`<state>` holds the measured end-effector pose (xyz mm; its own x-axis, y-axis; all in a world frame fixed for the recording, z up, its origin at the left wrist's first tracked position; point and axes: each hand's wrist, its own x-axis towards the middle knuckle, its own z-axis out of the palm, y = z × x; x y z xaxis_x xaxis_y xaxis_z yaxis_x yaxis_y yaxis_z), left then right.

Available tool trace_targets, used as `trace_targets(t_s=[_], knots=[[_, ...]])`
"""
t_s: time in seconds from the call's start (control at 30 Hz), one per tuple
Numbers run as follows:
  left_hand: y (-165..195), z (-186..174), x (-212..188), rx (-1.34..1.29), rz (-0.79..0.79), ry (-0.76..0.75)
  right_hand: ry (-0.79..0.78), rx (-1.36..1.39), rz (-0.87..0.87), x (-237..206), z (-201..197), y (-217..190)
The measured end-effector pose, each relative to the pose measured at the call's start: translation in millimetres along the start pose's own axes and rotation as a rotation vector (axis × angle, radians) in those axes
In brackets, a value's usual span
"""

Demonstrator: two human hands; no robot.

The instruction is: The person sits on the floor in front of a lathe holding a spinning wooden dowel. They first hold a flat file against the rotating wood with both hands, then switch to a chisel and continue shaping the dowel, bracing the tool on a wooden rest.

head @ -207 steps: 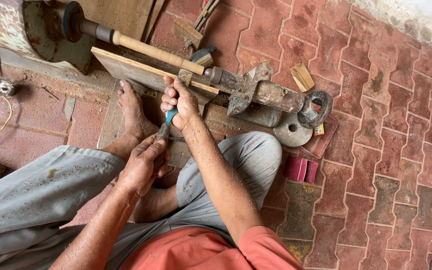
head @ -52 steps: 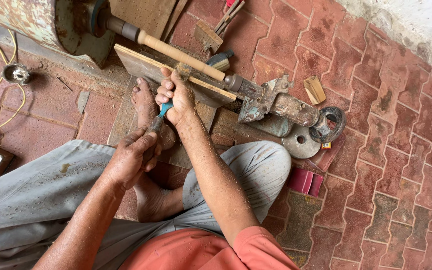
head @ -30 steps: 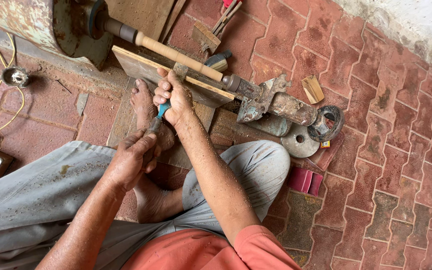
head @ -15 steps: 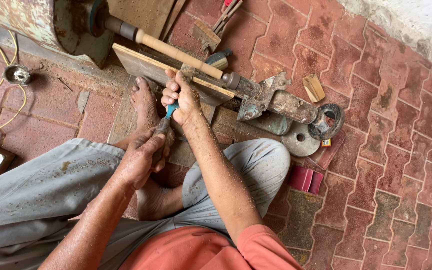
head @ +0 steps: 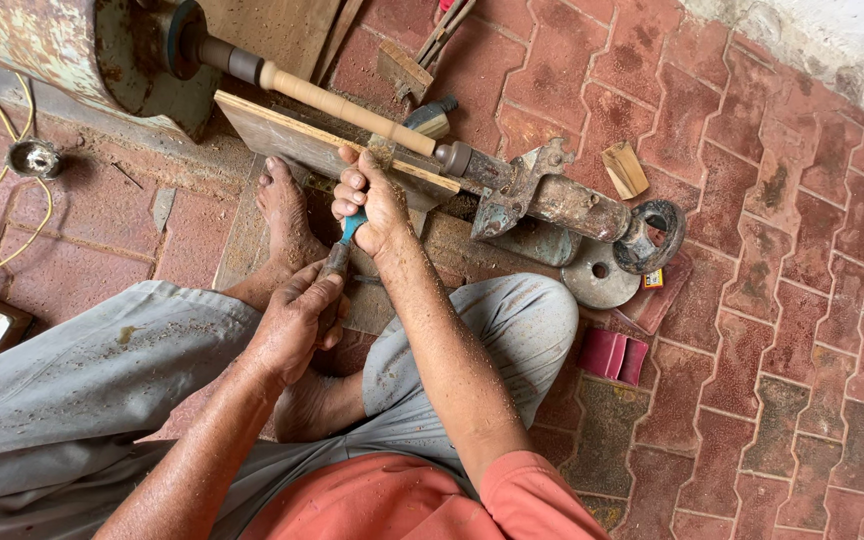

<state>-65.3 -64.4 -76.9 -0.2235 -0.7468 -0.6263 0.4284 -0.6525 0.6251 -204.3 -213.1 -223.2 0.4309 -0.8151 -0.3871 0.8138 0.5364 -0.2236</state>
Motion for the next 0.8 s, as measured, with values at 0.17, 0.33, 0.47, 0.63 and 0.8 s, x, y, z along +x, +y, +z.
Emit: trace_targets(t_s=[0.17, 0.33, 0.47, 0.63, 0.8], knots=[[-5.6, 5.7, 0.1, -0.027, -0.019, 0.026, 0.02, -0.021, -0.015, -4.7, -0.9, -3.5], [-9.6, 10.0, -0.6, -0.004, -0.005, 0.023, -0.009, -0.008, -0.005, -9.3, -1.8, -6.8], [-10.8, 12.7, -1.3, -0.012, -0.014, 0.039, 0.028, -0.05, -0.03, -13.1, -1.1, -8.1], [-11.6, 15.4, -1.7, -0.005, -0.008, 0.038, 0.002, -0.036, -0.013, -14.3, 1.2, -9.2], [-12.8, 16.7, -2.0, -0.014, -0.017, 0.046, 0.02, -0.059, -0.02, -16.2, 2.3, -9.6]])
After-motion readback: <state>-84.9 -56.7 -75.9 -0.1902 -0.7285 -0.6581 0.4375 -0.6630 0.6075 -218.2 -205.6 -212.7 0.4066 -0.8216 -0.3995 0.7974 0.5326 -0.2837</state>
